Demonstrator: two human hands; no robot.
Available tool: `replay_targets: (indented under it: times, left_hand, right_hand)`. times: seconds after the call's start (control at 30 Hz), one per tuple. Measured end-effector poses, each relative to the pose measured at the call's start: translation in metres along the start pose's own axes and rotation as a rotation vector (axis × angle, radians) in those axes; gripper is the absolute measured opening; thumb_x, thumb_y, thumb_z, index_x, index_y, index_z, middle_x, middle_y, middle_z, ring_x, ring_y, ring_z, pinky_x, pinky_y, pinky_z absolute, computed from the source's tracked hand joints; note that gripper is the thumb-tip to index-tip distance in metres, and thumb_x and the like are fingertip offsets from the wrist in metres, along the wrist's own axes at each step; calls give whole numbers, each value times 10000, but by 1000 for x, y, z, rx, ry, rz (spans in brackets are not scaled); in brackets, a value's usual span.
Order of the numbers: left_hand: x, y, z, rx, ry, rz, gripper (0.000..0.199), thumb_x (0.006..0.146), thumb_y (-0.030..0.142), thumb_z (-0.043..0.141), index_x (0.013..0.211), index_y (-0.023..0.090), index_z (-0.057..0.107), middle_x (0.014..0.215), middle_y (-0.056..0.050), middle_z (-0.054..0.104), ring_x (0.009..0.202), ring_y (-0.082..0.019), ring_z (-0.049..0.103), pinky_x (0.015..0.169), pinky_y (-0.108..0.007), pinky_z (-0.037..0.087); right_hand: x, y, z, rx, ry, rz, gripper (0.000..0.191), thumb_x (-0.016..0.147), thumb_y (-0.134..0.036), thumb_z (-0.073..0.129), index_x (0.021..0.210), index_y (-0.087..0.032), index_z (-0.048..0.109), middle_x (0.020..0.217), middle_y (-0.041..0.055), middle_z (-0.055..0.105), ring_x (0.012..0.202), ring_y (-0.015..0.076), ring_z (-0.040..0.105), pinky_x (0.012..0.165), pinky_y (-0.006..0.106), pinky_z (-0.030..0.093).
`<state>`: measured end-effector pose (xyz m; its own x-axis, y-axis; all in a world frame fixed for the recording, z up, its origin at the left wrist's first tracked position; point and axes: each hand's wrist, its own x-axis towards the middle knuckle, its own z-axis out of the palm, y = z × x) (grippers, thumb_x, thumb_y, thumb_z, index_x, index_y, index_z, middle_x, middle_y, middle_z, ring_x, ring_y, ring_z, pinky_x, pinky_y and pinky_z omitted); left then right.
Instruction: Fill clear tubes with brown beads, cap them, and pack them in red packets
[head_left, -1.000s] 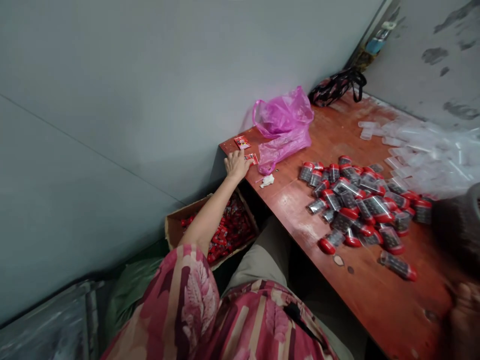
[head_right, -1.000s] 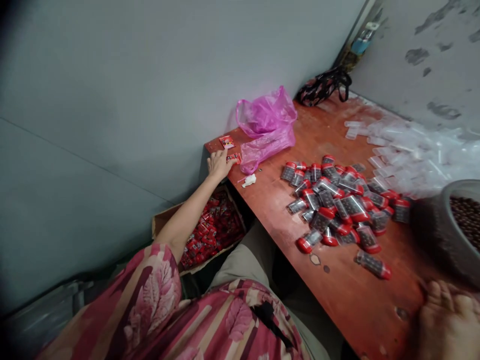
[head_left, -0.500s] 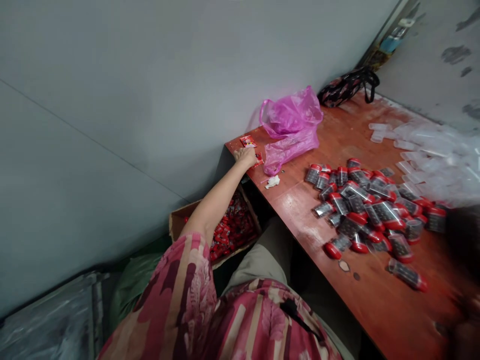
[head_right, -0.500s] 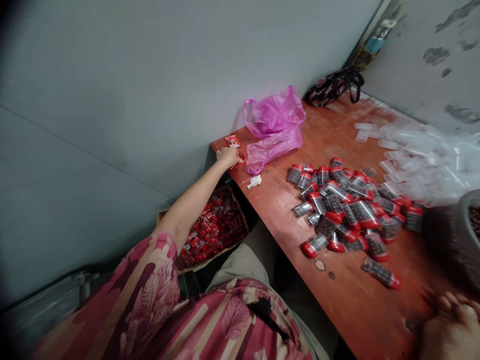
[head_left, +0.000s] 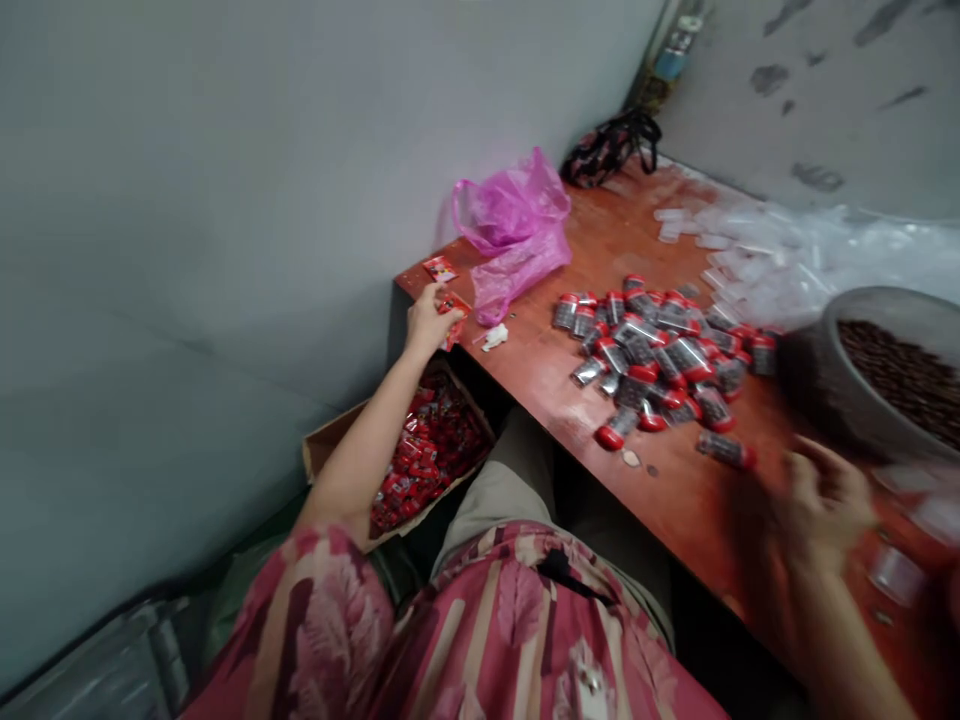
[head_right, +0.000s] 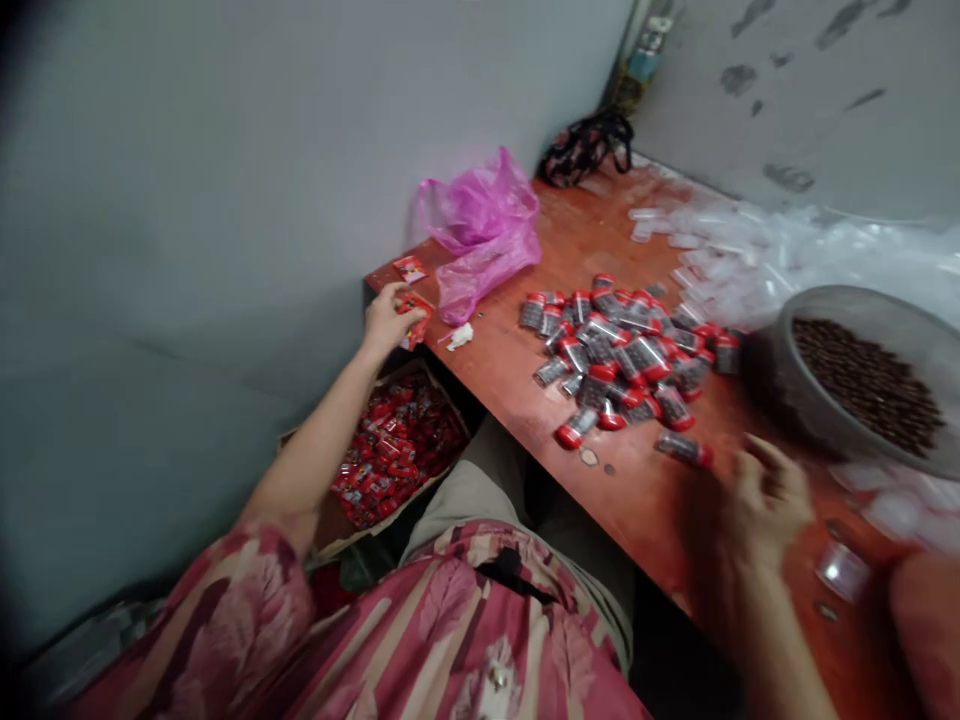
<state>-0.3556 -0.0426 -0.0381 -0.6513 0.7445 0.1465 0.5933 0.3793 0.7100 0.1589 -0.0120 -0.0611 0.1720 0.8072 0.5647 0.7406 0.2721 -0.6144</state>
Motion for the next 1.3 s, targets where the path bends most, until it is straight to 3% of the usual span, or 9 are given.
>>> replay_targets:
  times: [0.1,0.17,0.33,0.53,0.7,0.87,0.97,1.1,1.3]
  left_hand:
    - [-43,12,20,-213,-190,40,607,685,271,709,1264,200,541,806,13,656,729,-151,619,749,-281,496]
    - [-72,29,41,-271,-279,53,631,694,276,698,1296,200,525,770,20,649,708,-145,613,743,-275,494]
    - [-119,82,81,-9,-339,11,680,774,348,652,1405,233,425,876,-25,705,852,-219,654,784,-323,491]
    - [-138,100,89,224,-326,145,696,879,366,559,1485,181,272,1195,-143,652,1043,-277,633,837,-343,482]
    - [-150,77,74,193,-304,313,610,919,418,489,1426,103,366,1231,-184,630,1117,-277,596,925,-360,470]
    - [-153,49,65,100,-178,492,426,927,355,487,1292,142,536,1360,-135,559,1309,-255,453,1088,-401,372]
    - [-139,39,63,179,-123,512,375,938,347,458,1250,179,580,1344,-99,576,1314,-256,434,1099,-417,344]
    - [-94,29,58,410,-39,300,405,945,343,424,1320,234,533,1305,-107,574,1204,-265,483,986,-403,394]
    - [-55,21,59,469,-88,262,347,956,362,376,1149,284,654,1231,-77,594,1140,-260,480,979,-410,352]
  right_hand:
    - [-22,-38,20,18,-465,-423,354,888,-393,548,1173,-198,627,1214,154,641,1142,298,597,971,492,468]
    - [-34,-63,38,-70,-677,-740,401,898,-407,549,1246,-214,588,1336,144,575,1300,313,471,1062,528,380]
    - [-29,-79,77,-270,-856,-1003,488,924,-394,521,1395,-290,451,1487,80,431,1425,323,275,1133,602,192]
    - [2,-44,80,-265,-825,-964,449,938,-289,495,1385,-261,466,1487,73,426,1426,290,287,1150,589,148]
    - [4,-30,70,-256,-744,-868,412,941,-253,479,1351,-239,504,1448,96,478,1403,307,335,1125,620,206]
    - [-16,-52,52,-164,-645,-812,389,924,-248,516,1312,-221,532,1424,138,499,1369,302,396,1108,589,289]
    - [-33,-72,46,-56,-632,-781,434,921,-211,512,1352,-257,489,1437,123,487,1354,286,423,1104,562,331]
    - [-51,-87,48,76,-627,-768,503,898,-188,547,1385,-268,451,1454,126,465,1331,291,454,1070,530,407]
    - [-64,-79,59,117,-634,-694,431,903,-218,542,1332,-254,521,1455,122,464,1294,294,496,1044,501,453]
